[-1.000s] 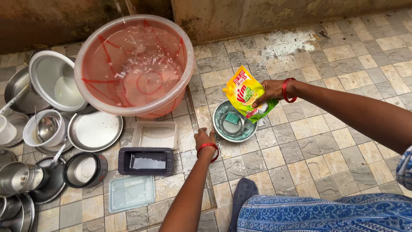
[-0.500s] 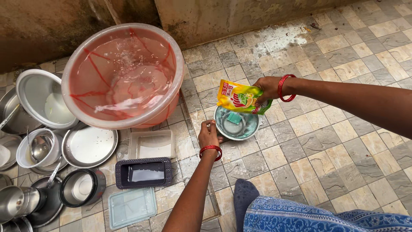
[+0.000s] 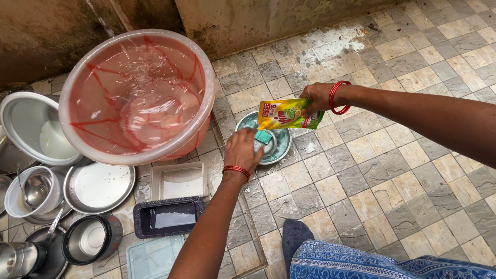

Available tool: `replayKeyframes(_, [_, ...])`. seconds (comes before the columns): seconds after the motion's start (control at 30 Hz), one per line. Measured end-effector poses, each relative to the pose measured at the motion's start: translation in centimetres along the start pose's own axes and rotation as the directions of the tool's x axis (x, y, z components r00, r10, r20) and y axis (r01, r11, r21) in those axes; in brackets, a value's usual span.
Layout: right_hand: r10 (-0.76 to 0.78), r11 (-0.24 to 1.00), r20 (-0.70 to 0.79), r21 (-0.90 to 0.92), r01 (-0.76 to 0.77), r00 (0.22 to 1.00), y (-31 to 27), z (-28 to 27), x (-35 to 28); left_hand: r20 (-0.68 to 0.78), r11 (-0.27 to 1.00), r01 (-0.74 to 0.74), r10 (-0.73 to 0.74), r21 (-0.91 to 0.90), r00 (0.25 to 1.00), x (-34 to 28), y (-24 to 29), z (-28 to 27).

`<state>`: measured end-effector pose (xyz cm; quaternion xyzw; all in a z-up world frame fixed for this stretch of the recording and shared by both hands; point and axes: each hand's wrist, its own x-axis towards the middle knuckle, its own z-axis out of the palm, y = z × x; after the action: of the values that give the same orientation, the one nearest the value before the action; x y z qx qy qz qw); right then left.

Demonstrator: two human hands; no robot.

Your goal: The person washes plastic containers and lids by hand with a scouring pad and detergent, then sets them aside.

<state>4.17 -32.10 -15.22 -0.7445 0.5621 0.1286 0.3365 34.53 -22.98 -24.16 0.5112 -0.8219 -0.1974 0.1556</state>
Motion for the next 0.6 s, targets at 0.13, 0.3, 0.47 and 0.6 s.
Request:
replayKeyframes(0.13, [0.041,0.994,0.019,0.103,-0.043,0.999,0.3,-0.6,0.7,0.439,0.94,-0.171,0.026,0.294,0.898,1.2,1.9,-0.4])
replayKeyframes(0.3, [0.027,0.987,-0.018,0.159,-0.024,0.999,2.0,-0.9,0.7,0.563,0.918,-0.194,-0.037,0.346,0.825,3.3,3.3,-0.2])
replayKeyframes(0.47, [0.045,0.973,-0.022,0.228,-0.038,0.999,2.5,0.6,0.3,0.27,0.985,0.149,-0.121,-0.088,0.955,2.9,1.6,0.2])
replayKeyframes(0.6, [0.001,0.979,-0.03,0.206,0.006,1.0,1.0,1.3,-1.1,0.223,0.185,0.324,-0.421,-0.928,0.879,2.2,0.8,1.8])
